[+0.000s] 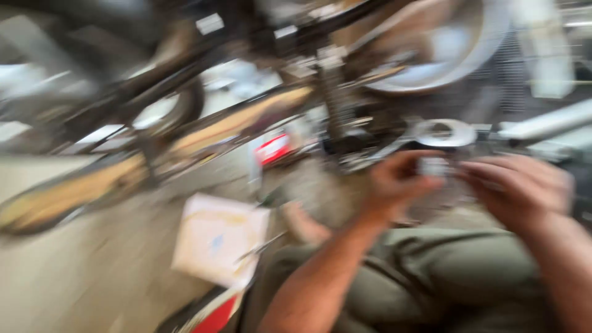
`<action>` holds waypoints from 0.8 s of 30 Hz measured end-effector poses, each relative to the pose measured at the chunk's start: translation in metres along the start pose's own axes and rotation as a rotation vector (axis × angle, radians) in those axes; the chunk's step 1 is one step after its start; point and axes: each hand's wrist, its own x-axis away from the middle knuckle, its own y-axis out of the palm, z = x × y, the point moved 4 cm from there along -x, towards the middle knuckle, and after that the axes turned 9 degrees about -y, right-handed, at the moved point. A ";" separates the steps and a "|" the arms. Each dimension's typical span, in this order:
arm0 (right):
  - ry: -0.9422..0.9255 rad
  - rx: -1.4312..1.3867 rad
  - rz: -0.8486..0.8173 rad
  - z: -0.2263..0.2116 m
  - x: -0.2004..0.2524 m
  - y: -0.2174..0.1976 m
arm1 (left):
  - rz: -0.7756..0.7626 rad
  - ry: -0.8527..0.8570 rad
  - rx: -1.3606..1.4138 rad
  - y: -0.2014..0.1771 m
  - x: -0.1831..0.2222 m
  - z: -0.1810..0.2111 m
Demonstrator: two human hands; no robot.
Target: Repairing a motorcycle engine by inspecting the clutch assembly and cleaning small internal components.
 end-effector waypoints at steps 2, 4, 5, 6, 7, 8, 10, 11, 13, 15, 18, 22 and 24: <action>0.093 0.068 0.034 -0.004 -0.009 -0.011 | 0.009 -0.007 -0.159 0.006 -0.003 0.005; 0.158 -0.015 0.028 0.011 -0.006 -0.002 | 0.314 0.014 -0.326 -0.006 -0.010 0.020; 0.187 0.049 0.037 0.011 -0.004 -0.001 | 0.244 0.008 -0.320 -0.013 -0.011 0.009; 0.252 0.018 -0.040 0.014 -0.004 0.004 | 0.267 0.031 -0.215 -0.025 -0.014 0.001; 0.315 -0.036 -0.111 0.017 -0.006 0.016 | 0.309 0.048 -0.117 -0.043 -0.015 -0.005; 0.344 0.005 -0.096 0.018 -0.002 0.016 | 0.259 0.034 -0.119 -0.046 -0.017 -0.011; 0.413 -0.054 -0.227 0.021 0.002 0.030 | 0.268 0.132 -0.216 -0.062 -0.019 -0.013; 0.428 -0.034 -0.210 0.022 0.003 0.027 | 0.239 0.130 -0.222 -0.061 -0.019 -0.015; 0.368 -0.120 -0.250 0.017 0.002 0.028 | 0.302 0.138 -0.295 -0.067 -0.018 -0.017; 0.377 -0.107 -0.278 0.019 0.008 0.035 | 0.290 0.152 -0.341 -0.067 -0.021 -0.020; 0.360 -0.122 -0.293 0.020 0.014 0.046 | 0.310 0.181 -0.478 -0.075 -0.024 -0.023; 0.356 -0.213 -0.323 0.014 0.018 0.044 | 0.208 0.166 -0.744 -0.161 -0.051 -0.065; 0.359 -0.222 -0.327 0.007 0.023 0.045 | 0.110 0.135 -0.813 -0.223 -0.070 -0.091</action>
